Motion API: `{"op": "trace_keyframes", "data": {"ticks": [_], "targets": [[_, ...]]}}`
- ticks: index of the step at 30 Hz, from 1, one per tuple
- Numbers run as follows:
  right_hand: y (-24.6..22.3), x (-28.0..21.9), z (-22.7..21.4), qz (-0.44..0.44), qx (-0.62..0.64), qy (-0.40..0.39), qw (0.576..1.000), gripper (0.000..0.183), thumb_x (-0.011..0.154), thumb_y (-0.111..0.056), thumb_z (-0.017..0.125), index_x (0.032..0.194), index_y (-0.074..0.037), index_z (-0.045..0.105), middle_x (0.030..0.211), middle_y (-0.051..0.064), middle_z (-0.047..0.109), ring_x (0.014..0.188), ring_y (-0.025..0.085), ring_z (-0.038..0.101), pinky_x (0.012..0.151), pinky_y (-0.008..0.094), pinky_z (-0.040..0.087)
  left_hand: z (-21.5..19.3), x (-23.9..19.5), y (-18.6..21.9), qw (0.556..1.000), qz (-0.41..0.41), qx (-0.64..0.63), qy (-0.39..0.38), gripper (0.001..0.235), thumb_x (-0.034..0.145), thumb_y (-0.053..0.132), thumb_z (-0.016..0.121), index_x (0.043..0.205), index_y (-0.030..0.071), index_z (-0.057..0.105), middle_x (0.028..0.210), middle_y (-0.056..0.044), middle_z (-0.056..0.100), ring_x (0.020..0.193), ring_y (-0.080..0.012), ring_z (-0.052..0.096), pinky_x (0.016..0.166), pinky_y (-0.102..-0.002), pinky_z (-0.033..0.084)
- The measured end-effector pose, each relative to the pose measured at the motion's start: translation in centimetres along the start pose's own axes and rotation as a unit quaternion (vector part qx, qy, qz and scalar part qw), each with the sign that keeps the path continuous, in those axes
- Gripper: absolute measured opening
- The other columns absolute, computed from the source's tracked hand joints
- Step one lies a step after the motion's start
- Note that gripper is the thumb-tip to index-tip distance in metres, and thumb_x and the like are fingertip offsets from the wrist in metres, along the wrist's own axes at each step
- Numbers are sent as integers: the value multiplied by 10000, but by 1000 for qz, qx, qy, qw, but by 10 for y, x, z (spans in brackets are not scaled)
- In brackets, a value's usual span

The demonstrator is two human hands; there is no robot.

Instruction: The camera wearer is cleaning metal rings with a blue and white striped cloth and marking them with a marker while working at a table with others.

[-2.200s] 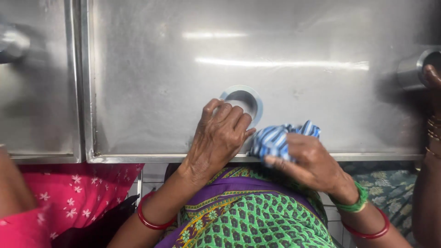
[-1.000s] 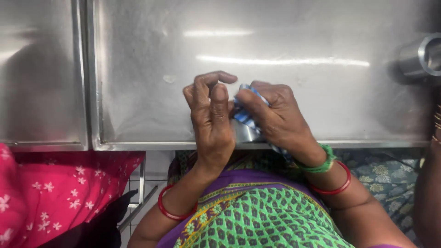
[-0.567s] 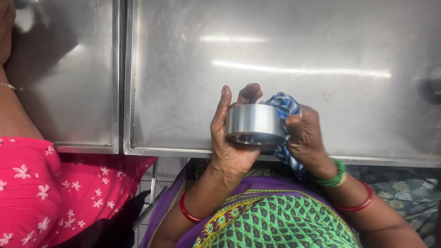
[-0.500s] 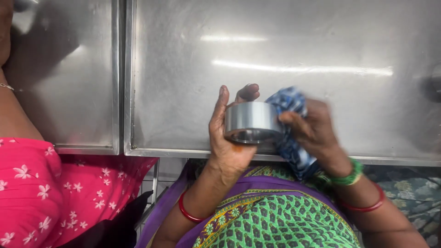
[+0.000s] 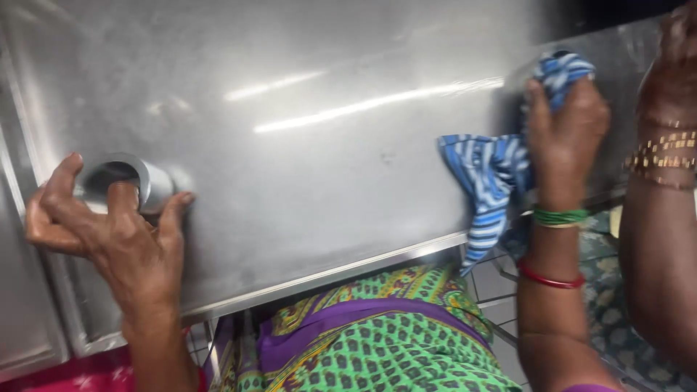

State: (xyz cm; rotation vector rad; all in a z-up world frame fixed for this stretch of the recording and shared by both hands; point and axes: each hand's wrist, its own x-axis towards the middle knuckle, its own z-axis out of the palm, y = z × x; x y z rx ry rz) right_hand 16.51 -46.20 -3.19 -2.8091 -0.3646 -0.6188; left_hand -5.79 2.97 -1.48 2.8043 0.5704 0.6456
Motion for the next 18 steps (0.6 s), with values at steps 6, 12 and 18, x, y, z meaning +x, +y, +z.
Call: {"op": "trace_keyframes", "data": {"ticks": [6, 12, 18], "targets": [[-52, -10, -8, 56, 105, -68, 991, 240, 1121, -192, 716, 961, -21, 666, 779, 104, 672, 616, 157, 610, 529, 335, 436, 17, -1, 24, 997, 44, 64, -20, 256, 991, 271, 761, 1104, 52, 691, 1573, -150, 397, 1510, -331, 273, 1276, -562, 269], [-138, -36, -33, -36, 356, -218, 908, 103, 960, -137, 707, 955, -34, 717, 738, 68, 683, 565, 108, 618, 458, 285, 454, 18, 10, 136, 955, 154, -195, -163, 650, 856, 186, 805, 1413, 45, 503, 1456, -223, 474, 1374, -404, 409, 1175, -538, 341], [-175, -50, -40, -216, 371, -236, 872, 148, 885, -134, 779, 1010, -72, 729, 929, 67, 720, 941, 194, 624, 783, 374, 497, 12, -6, 121, 899, 166, -293, -281, 1000, 665, 167, 879, 1503, 40, 348, 1369, -188, 533, 1200, -371, 519, 1085, -480, 421]]}}
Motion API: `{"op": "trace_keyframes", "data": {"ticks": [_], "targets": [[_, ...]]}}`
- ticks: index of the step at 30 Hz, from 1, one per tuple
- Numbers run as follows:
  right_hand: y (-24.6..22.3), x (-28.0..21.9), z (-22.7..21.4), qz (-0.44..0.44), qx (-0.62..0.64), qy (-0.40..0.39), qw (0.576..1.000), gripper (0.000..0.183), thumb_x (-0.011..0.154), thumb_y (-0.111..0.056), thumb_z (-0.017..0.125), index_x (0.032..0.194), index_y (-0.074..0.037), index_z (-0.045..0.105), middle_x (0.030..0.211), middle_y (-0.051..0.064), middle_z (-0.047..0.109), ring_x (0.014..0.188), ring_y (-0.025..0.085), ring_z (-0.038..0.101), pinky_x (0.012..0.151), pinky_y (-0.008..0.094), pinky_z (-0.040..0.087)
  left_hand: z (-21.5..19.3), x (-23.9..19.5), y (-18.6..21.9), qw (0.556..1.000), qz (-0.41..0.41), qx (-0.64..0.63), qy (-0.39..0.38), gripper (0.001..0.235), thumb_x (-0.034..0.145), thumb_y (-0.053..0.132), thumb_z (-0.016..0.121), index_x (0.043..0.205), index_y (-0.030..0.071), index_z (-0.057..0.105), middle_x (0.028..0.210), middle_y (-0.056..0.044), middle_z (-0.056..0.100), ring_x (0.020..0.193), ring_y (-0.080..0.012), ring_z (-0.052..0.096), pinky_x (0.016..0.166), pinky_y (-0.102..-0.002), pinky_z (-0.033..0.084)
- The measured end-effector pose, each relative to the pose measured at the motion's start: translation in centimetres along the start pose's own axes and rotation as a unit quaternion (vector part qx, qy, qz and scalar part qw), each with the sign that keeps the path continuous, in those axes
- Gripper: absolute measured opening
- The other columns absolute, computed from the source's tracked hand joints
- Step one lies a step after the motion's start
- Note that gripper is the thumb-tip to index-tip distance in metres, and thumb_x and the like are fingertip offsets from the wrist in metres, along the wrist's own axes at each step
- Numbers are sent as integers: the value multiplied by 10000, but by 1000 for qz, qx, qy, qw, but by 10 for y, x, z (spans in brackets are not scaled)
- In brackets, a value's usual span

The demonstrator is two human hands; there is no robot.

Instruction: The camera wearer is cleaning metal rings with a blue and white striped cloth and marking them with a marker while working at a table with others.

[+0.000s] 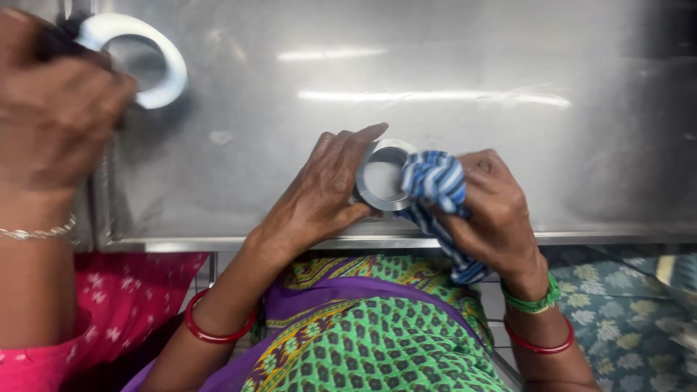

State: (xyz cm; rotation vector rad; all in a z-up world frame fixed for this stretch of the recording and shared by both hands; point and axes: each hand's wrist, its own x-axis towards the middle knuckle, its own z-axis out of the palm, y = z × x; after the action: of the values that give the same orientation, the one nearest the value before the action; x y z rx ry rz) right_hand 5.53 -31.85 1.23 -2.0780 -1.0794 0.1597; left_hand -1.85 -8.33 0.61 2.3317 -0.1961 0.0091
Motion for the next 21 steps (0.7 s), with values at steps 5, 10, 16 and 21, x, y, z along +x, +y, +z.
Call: {"op": "trace_keyframes", "data": {"ticks": [5, 10, 16, 21], "targets": [[-26, 28, 23, -119, -101, -95, 983, 230, 837, -158, 762, 1056, -101, 725, 1217, 61, 723, 1387, 287, 447, 1033, 495, 378, 9, -14, -10, 998, -11, -60, 34, 956, 794, 173, 906, 1545, 52, 326, 1352, -134, 553, 1160, -324, 567, 1071, -467, 473], [-29, 36, 23, -63, -177, -91, 978, 276, 940, -271, 710, 1152, -94, 725, 1309, 81, 675, 1463, 274, 370, 1053, 515, 288, 0, -17, -5, 992, -37, -95, 68, 1054, 649, 121, 906, 1528, 58, 327, 1423, -148, 507, 1229, -328, 558, 1111, -422, 481], [-17, 9, 21, 51, -197, -6, 979, 246, 1029, -203, 666, 1224, -58, 700, 1299, 124, 680, 1403, 319, 473, 1154, 485, 355, 20, -13, 3, 982, 68, 37, 173, 951, 683, 213, 871, 1483, 108, 368, 1424, -189, 466, 1313, -341, 454, 1123, -437, 448], [-21, -13, 2, 114, -164, 42, 979, 165, 1017, -132, 667, 1114, -14, 730, 1152, 149, 732, 1108, 277, 650, 948, 420, 497, 38, -3, 14, 982, 135, 106, 81, 647, 924, 21, 731, 1492, 54, 423, 1409, -141, 553, 1369, -314, 501, 1182, -447, 452]]}}
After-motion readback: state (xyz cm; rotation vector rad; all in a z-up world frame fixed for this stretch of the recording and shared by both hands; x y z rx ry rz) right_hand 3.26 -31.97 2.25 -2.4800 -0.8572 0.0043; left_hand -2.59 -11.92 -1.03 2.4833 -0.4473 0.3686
